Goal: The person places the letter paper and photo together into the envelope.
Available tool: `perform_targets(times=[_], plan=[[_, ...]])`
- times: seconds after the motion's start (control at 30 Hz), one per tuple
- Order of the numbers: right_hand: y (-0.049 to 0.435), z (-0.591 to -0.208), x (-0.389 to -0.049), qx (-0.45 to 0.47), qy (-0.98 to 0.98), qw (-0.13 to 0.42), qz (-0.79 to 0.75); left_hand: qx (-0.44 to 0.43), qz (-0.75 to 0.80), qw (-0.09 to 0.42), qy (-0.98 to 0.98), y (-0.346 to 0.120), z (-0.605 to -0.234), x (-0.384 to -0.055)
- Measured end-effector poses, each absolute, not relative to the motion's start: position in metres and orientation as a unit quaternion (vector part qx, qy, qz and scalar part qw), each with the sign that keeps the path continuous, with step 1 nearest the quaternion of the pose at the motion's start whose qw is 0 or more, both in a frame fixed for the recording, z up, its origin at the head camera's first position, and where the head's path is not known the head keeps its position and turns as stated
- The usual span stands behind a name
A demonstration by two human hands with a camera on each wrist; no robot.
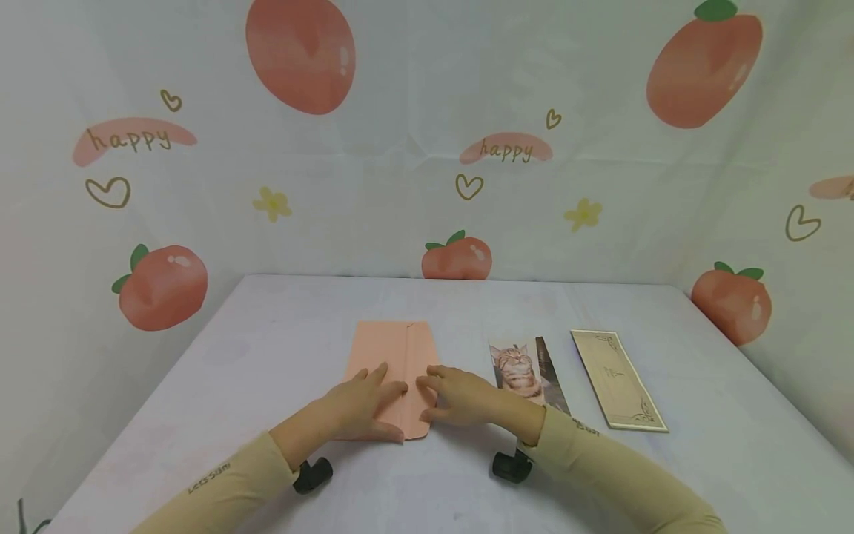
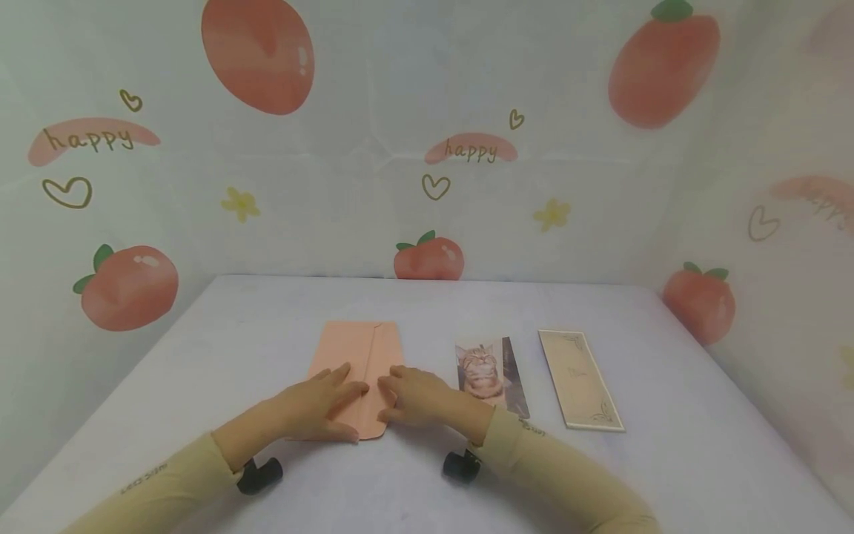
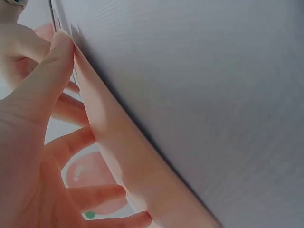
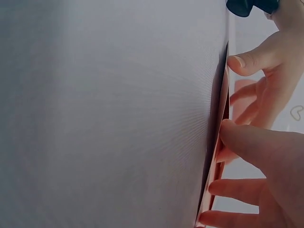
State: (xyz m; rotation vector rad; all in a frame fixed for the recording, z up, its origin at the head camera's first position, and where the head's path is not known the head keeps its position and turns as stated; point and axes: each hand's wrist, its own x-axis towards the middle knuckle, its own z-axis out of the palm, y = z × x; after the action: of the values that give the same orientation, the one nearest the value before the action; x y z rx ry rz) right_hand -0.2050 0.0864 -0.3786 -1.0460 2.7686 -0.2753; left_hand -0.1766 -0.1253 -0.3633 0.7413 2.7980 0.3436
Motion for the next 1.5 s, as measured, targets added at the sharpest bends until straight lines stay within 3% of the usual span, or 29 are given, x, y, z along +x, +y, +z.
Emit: perform_targets(times=[1.13,1.5], plan=[[0.0874,-0.3771,-0.2072,-0.344,0.927,0.111,-0.096,0.270,0.133,0.098,0.949,-0.1325,-0.3689,-0.1859],[0.0924,-0.3712,-0.2090,-0.365,0.914,0.082,-0.156,0.277,0.130,0.096,0.947,-0.1322,-0.3696,-0.1865]])
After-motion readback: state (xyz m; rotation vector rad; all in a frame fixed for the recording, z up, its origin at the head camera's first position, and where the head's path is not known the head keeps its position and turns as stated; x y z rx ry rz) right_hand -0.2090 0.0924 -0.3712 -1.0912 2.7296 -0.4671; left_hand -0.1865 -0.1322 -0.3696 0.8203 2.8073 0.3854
